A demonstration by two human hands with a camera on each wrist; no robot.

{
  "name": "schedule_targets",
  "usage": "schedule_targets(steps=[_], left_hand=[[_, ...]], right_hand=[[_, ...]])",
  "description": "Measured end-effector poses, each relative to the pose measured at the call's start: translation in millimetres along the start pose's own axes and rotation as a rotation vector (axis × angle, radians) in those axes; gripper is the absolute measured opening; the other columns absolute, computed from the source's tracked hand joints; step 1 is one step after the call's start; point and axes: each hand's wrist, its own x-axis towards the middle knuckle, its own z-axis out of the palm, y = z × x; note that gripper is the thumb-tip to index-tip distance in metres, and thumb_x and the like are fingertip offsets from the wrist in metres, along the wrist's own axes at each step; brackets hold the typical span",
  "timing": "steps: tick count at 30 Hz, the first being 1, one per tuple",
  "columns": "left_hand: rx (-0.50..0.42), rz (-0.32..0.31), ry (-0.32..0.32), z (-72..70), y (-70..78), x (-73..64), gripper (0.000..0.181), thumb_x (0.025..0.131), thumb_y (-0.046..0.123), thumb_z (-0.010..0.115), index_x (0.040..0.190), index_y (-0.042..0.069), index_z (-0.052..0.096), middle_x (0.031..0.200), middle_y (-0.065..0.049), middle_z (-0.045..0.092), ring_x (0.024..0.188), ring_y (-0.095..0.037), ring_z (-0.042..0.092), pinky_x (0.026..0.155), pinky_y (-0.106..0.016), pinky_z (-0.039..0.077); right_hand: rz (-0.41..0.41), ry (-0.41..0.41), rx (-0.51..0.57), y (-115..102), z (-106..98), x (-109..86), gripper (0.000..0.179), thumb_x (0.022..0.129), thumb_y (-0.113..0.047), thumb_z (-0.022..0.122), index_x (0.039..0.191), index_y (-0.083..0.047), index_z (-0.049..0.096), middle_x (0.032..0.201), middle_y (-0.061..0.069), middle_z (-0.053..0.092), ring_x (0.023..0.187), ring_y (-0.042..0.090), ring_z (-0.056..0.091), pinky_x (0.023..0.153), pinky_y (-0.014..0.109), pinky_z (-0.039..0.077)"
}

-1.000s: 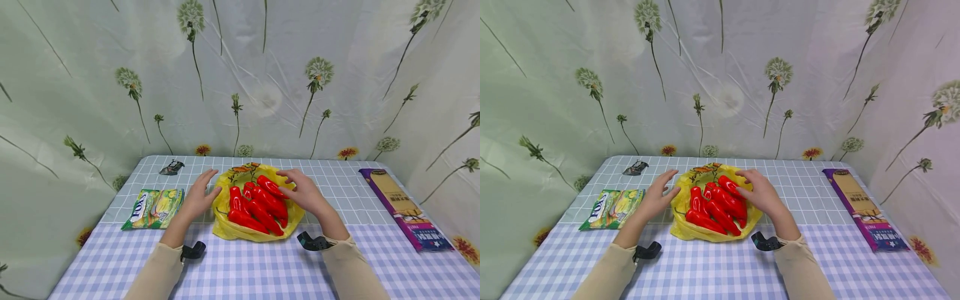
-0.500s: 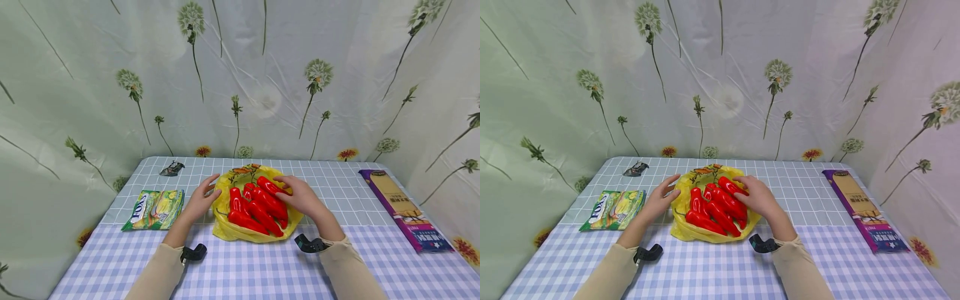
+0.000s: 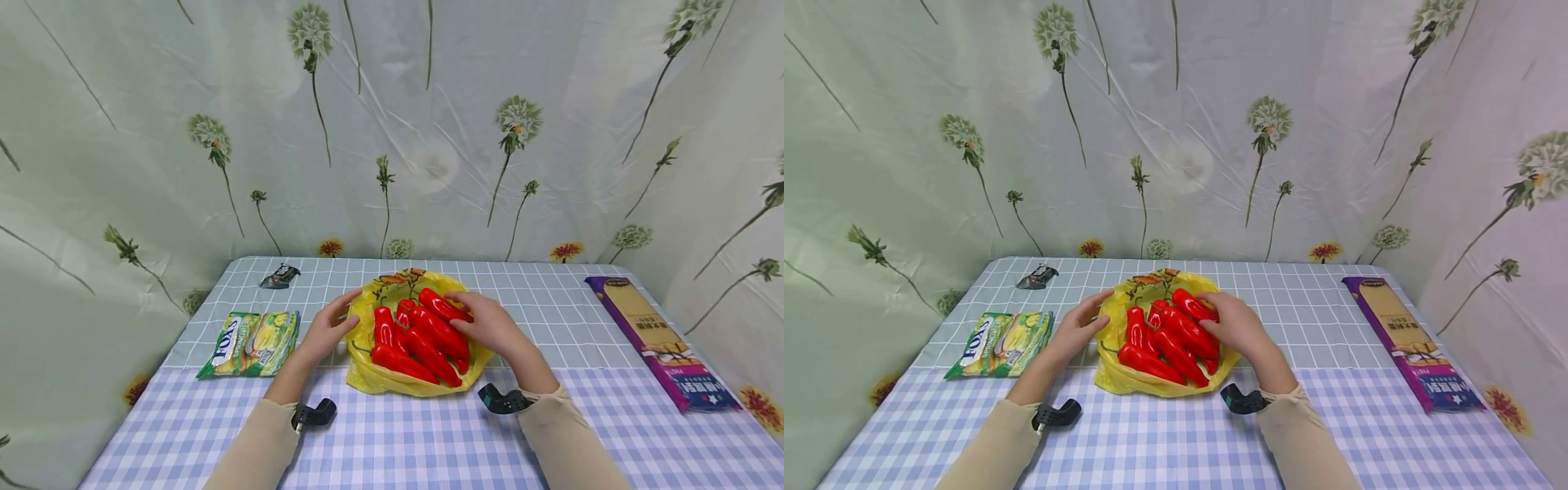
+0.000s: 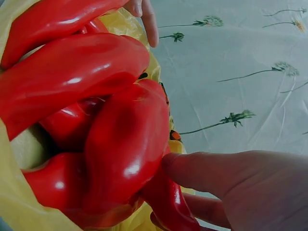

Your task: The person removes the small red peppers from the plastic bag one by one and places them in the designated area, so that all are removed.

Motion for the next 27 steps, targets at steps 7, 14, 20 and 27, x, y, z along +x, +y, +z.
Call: schedule_targets(steps=[7, 14, 20, 27], left_hand=[[-0.011, -0.018, -0.012, 0.5, -2.2, -0.3, 0.053, 0.1, 0.021, 0.06, 0.151, 0.019, 0.044, 0.157, -0.011, 0.043, 0.142, -0.036, 0.044, 0.116, -0.055, 0.037], [-0.029, -0.007, -0.022, 0.4, -3.1, -0.9, 0.053, 0.1, 0.019, 0.059, 0.151, 0.016, 0.044, 0.158, -0.013, 0.042, 0.142, -0.036, 0.043, 0.116, -0.055, 0.036], [-0.039, -0.006, -0.028, 0.5, -5.0, -0.6, 0.054, 0.1, 0.019, 0.059, 0.151, 0.016, 0.043, 0.158, -0.013, 0.041, 0.143, -0.036, 0.042, 0.118, -0.054, 0.034], [-0.022, -0.038, -0.017, 0.4, -3.6, 0.1, 0.052, 0.1, 0.022, 0.059, 0.15, 0.019, 0.044, 0.159, -0.01, 0.041, 0.145, -0.034, 0.041, 0.118, -0.053, 0.034]], right_hand=[[0.003, 0.002, -0.033, 0, 4, 1.4, 0.05, 0.092, -0.019, 0.07, 0.139, -0.012, 0.057, 0.128, 0.013, 0.067, 0.11, 0.03, 0.064, 0.091, 0.047, 0.058], [0.035, 0.025, -0.062, -2, 5, 1.8, 0.047, 0.093, -0.018, 0.068, 0.138, -0.013, 0.058, 0.129, 0.013, 0.067, 0.11, 0.031, 0.064, 0.091, 0.048, 0.058], [0.034, 0.081, -0.05, -5, 1, -0.5, 0.042, 0.094, -0.015, 0.065, 0.135, -0.008, 0.061, 0.128, 0.015, 0.067, 0.113, 0.033, 0.063, 0.094, 0.048, 0.057], [0.011, 0.128, -0.037, -4, -7, -2.1, 0.041, 0.094, -0.013, 0.066, 0.134, -0.005, 0.062, 0.127, 0.017, 0.067, 0.11, 0.033, 0.063, 0.092, 0.047, 0.058]])
